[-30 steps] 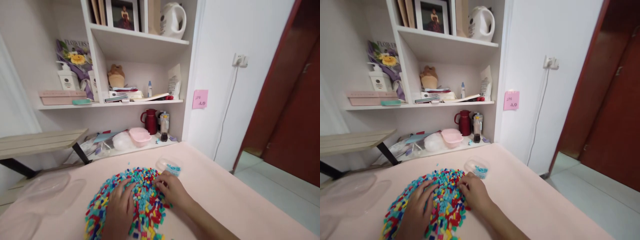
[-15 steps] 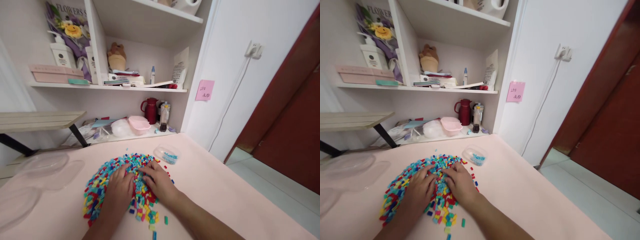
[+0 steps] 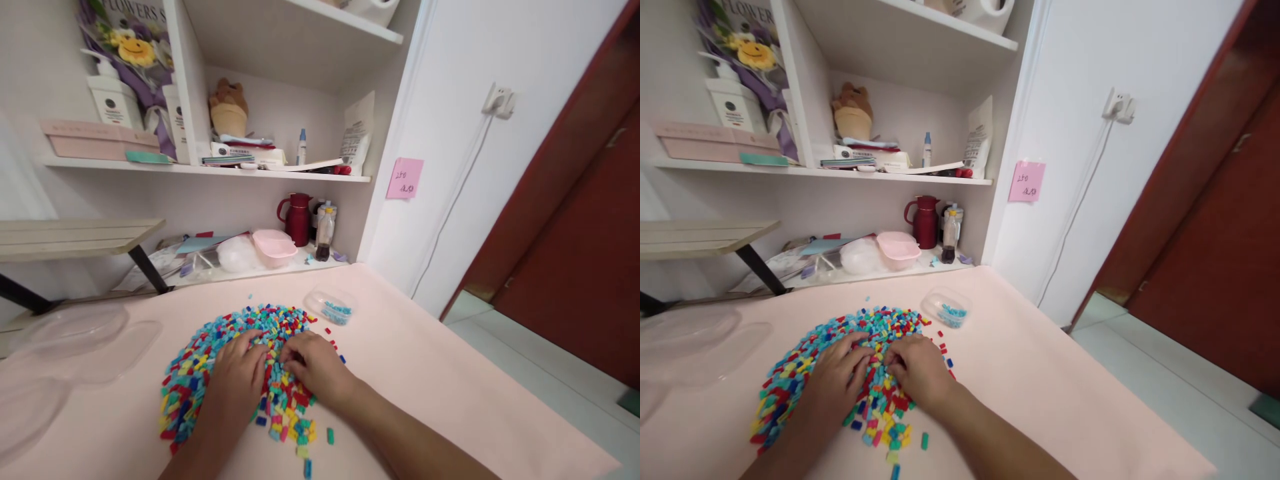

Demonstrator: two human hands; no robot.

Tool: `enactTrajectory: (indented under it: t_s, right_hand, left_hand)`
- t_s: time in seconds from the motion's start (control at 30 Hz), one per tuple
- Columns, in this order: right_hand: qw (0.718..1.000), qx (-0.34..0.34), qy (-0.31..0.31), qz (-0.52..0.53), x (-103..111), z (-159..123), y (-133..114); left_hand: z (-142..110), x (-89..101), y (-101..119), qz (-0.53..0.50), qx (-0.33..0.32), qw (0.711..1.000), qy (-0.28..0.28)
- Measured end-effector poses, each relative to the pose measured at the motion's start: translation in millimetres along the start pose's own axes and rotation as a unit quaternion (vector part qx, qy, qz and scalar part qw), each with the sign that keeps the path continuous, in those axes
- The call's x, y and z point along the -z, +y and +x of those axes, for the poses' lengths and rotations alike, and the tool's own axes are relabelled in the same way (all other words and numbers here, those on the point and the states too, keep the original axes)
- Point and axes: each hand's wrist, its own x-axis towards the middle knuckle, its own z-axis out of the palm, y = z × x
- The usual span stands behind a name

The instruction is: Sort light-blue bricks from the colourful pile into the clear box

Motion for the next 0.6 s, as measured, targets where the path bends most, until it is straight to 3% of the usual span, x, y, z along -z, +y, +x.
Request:
enactTrajectory:
  t_s: [0.17, 0.4, 0.5, 0.6]
  right_hand:
    - [0.991, -0.037, 0.044, 0.122, 5.1, -1.9, -0.1]
    - [0.914, -0.116, 0.051, 0.386, 7.7, 0.8, -1.9]
    - [0.903, -0.121, 0.037, 0.411, 7.0, 0.6, -4.5]
    - [0.914, -0.107, 0.037, 0.389, 5.7, -1.3, -6.7]
  left_hand:
    - [1.5, 1.5, -1.3, -0.009, -0.025, 0.999, 0.042]
    - [6.1, 4.0, -4.7, -0.039, -0.094, 0.99, 0.101]
    - [7.0, 5.3, -4.0, -0.04, -0.108, 0.987, 0.115]
    - [7.6, 9.5, 0.4, -0.049, -0.11, 0.987, 0.111]
